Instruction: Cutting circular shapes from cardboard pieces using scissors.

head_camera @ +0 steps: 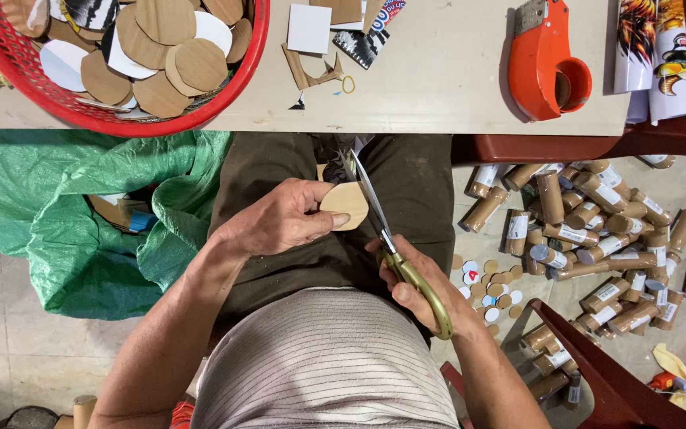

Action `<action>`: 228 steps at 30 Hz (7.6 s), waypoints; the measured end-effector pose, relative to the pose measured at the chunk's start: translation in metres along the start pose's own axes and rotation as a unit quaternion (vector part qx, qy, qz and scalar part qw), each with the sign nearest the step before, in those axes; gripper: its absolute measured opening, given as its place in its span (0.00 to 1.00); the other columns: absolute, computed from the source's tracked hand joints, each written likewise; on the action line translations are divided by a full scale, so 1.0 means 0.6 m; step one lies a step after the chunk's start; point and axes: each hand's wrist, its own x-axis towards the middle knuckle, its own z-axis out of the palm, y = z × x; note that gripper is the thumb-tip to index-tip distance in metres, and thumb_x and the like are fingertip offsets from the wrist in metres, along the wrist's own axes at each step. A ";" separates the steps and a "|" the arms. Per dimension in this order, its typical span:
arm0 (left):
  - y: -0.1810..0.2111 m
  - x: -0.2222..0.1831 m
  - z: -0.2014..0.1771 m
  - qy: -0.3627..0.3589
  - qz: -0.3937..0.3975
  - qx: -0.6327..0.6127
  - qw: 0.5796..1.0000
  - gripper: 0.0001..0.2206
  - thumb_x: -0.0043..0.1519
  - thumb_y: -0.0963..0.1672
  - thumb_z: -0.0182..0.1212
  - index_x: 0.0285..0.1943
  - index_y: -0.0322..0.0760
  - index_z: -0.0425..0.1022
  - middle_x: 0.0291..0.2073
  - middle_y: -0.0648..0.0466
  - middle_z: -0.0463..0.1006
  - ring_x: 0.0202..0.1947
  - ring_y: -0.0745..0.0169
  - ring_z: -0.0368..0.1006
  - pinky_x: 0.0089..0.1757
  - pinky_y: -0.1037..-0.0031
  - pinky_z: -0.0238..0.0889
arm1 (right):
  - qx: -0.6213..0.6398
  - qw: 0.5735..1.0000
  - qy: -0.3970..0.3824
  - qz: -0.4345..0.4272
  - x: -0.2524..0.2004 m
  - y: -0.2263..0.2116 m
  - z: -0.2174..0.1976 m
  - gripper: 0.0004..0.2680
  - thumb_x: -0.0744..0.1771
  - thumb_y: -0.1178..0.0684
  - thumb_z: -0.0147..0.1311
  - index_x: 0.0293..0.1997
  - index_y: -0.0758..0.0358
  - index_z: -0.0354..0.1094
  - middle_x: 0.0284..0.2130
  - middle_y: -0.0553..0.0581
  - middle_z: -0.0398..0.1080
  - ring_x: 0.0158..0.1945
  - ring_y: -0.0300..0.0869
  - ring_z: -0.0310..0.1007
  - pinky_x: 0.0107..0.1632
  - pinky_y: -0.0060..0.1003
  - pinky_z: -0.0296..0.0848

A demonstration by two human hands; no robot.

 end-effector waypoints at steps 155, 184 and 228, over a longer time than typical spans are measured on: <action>0.051 -0.006 -0.033 -0.071 -0.072 0.024 0.995 0.11 0.65 0.45 0.59 0.38 0.29 0.76 0.21 0.49 0.80 0.20 0.61 0.78 0.24 0.76 0.71 | 0.158 0.987 0.028 0.012 -0.029 -0.016 0.012 0.35 0.58 0.15 0.45 0.46 0.65 0.69 0.15 0.45 0.56 0.15 0.31 0.55 0.17 0.28 0.58; 0.009 0.013 0.017 0.056 -0.016 -0.012 0.998 0.12 0.66 0.46 0.58 0.39 0.29 0.75 0.21 0.49 0.80 0.19 0.62 0.79 0.22 0.75 0.72 | 0.176 0.984 0.004 0.023 -0.023 -0.025 0.009 0.41 0.58 0.12 0.42 0.55 0.69 0.65 0.23 0.49 0.57 0.23 0.34 0.56 0.24 0.31 0.58; 0.030 0.019 -0.032 -0.050 -0.103 0.066 0.991 0.15 0.67 0.48 0.58 0.40 0.26 0.75 0.19 0.46 0.80 0.18 0.62 0.78 0.22 0.75 0.71 | 0.186 0.982 0.020 0.034 -0.020 -0.005 0.017 0.35 0.59 0.16 0.49 0.47 0.67 0.69 0.17 0.46 0.56 0.17 0.31 0.53 0.19 0.27 0.55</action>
